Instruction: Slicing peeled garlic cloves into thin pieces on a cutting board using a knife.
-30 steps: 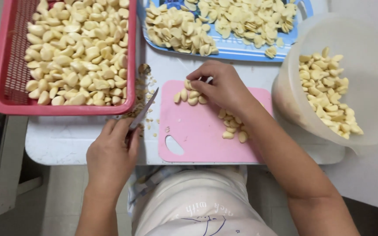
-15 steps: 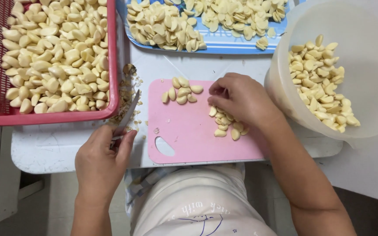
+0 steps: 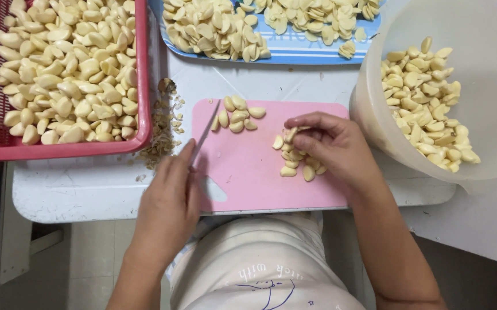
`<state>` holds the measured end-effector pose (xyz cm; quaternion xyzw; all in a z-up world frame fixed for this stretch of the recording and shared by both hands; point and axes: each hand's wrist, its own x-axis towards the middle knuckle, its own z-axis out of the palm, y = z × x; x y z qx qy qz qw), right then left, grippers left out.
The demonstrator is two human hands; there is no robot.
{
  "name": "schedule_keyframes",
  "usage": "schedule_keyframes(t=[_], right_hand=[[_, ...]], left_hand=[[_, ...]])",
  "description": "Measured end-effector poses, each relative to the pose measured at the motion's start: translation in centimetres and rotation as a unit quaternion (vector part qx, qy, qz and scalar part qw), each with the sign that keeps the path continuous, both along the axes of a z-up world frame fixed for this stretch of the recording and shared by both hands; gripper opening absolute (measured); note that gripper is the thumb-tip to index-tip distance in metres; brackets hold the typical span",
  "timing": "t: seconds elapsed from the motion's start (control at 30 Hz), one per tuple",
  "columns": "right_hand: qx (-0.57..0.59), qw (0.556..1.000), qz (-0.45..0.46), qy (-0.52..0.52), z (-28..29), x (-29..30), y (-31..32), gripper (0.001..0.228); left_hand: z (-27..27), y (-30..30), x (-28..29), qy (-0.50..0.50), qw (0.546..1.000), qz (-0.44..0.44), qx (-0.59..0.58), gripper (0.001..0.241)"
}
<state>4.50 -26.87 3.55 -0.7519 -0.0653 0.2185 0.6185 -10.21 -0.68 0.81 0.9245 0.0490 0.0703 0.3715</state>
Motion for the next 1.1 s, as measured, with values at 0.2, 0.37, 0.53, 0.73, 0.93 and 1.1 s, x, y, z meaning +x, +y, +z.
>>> schedule_keyframes(t=[0.2,0.37,0.53,0.73,0.93,1.1], right_hand=[[-0.018,0.995,-0.002,-0.096,-3.7,-3.4,0.5,0.017],[-0.086,0.951,0.059,-0.293,-3.5,-5.1,3.7,0.006],[-0.125,0.917,0.06,-0.375,-4.4,-5.5,4.3,0.011],[-0.13,0.914,0.057,-0.379,-4.3,-5.5,4.6,0.013],[-0.129,0.915,0.065,-0.378,-4.3,-5.3,4.6,0.013],[-0.138,0.9,0.084,-0.404,-4.4,-5.2,4.3,0.013]], left_hand=[[-0.9,-2.4,-0.7,-0.007,0.996,-0.074,-0.05,0.059],[-1.6,-3.5,-2.2,0.109,0.991,-0.068,0.022,0.067],[-1.5,-4.0,-3.4,0.188,0.977,-0.092,0.046,0.074],[-1.0,-4.0,-3.5,0.212,0.97,-0.111,0.037,0.076],[-1.6,-4.2,-3.6,0.182,0.975,-0.117,0.059,0.08],[-2.2,-4.6,-3.0,0.19,0.964,-0.148,0.112,0.091]])
